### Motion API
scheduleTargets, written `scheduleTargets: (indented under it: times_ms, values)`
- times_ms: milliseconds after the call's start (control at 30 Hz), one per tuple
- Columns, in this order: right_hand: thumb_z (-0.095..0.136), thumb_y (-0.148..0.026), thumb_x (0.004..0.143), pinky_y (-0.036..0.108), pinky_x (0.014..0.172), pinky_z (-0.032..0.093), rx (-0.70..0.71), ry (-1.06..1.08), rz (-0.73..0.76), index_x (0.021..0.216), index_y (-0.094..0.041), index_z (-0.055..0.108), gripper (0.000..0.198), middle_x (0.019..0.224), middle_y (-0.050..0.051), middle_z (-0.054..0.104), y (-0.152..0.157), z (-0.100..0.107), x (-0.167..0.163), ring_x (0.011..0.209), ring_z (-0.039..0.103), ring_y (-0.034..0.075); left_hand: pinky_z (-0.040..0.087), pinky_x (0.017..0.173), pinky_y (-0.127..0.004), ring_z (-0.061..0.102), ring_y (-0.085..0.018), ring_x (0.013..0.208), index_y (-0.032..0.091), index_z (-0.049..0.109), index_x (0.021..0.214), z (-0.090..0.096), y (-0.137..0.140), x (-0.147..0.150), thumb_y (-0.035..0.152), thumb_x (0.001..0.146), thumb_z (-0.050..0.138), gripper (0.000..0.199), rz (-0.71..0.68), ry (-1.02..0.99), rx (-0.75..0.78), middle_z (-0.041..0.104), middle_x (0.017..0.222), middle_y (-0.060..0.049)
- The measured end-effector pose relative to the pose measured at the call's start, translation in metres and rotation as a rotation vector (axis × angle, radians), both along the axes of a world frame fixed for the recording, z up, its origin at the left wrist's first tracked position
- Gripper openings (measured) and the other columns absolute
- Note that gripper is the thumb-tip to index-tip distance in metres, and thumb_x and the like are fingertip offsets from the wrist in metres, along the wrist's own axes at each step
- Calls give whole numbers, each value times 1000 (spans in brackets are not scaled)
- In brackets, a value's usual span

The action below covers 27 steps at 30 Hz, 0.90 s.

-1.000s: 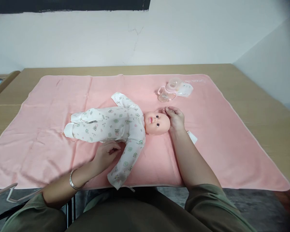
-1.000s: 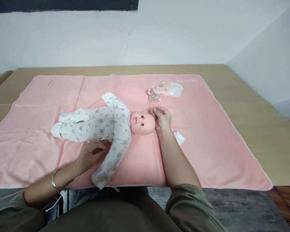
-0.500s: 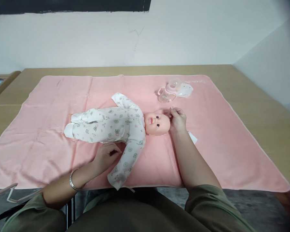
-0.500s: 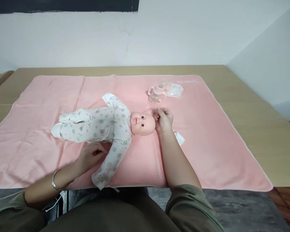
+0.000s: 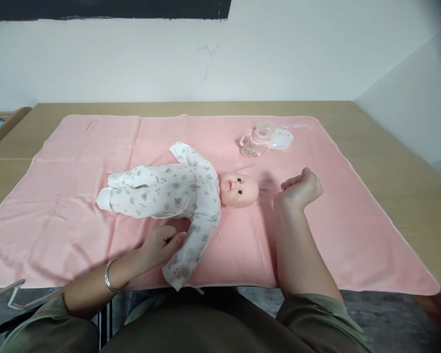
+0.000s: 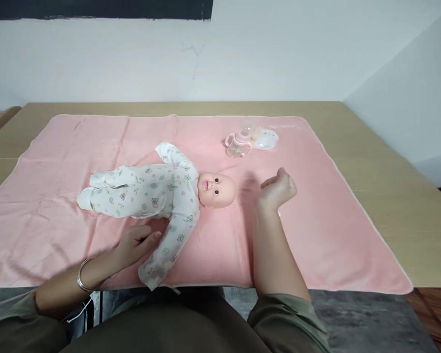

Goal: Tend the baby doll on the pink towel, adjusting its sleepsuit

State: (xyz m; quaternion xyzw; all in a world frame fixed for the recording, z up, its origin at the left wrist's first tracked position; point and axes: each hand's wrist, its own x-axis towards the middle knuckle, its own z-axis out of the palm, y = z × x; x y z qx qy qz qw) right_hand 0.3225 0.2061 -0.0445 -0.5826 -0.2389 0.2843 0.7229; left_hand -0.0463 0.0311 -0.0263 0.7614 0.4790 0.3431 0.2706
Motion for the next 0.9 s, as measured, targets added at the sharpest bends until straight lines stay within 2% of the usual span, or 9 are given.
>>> scheduleTargets:
  times_ms: [67,100,200,333,500,567,667,800,900]
  values:
    - [56,-27,87,30,47,31,7,-42,-211,63,-24,30,35,55,-2,25,-5,11,-8,51,29,13,18,45,-26,26,-8,45,19,30,55,0,-1,0,24,99,52,50,-44,-20,76,29,46,6]
    - [55,-22,85,29,48,31,3,-47,-263,62,-24,31,34,56,-2,24,-7,17,-13,52,29,13,18,45,-26,26,-7,45,19,30,55,0,-1,0,22,100,52,50,-64,-35,118,28,47,7]
    - [52,-11,82,26,52,23,-2,-45,-282,58,-23,26,38,55,-4,21,-12,32,-26,54,24,10,18,45,-25,25,-6,44,18,31,57,0,-1,0,20,100,53,49,-93,-76,226,26,48,8]
    - [53,-11,85,25,53,19,29,-139,-267,55,-23,20,47,48,-7,19,-17,40,-34,52,21,6,17,44,-25,24,-6,44,18,31,57,0,0,1,20,101,52,49,-80,-100,277,25,49,8]
    - [52,-15,93,23,45,15,194,-97,-206,56,-23,20,50,49,-8,17,-20,40,-33,44,22,5,18,44,-25,24,-5,44,18,31,58,3,-1,2,21,102,51,49,-101,-109,278,25,49,8]
    - [51,-21,97,23,42,17,237,-86,-199,57,-23,22,49,49,-9,19,-20,40,-32,42,22,5,18,44,-25,24,-5,43,18,31,57,3,-1,2,21,102,52,49,-108,-104,269,26,48,8]
    - [52,-40,100,22,39,21,313,-117,-199,61,-24,24,50,48,-9,21,-20,39,-29,41,22,5,17,44,-25,24,-5,43,18,32,57,2,0,2,22,102,51,49,-105,-107,283,26,48,8]
    - [57,-63,94,21,38,26,380,-197,-159,65,-24,24,58,47,-9,24,-18,38,-29,41,22,5,17,44,-26,25,-5,43,18,32,57,0,-1,3,22,103,51,49,-104,-107,292,27,47,8]
    - [55,-72,90,20,37,26,473,-211,-134,66,-23,28,61,46,-10,24,-27,44,-41,39,22,5,18,45,-25,27,-6,44,18,33,57,-1,-3,3,24,103,50,50,-114,-89,276,29,47,8]
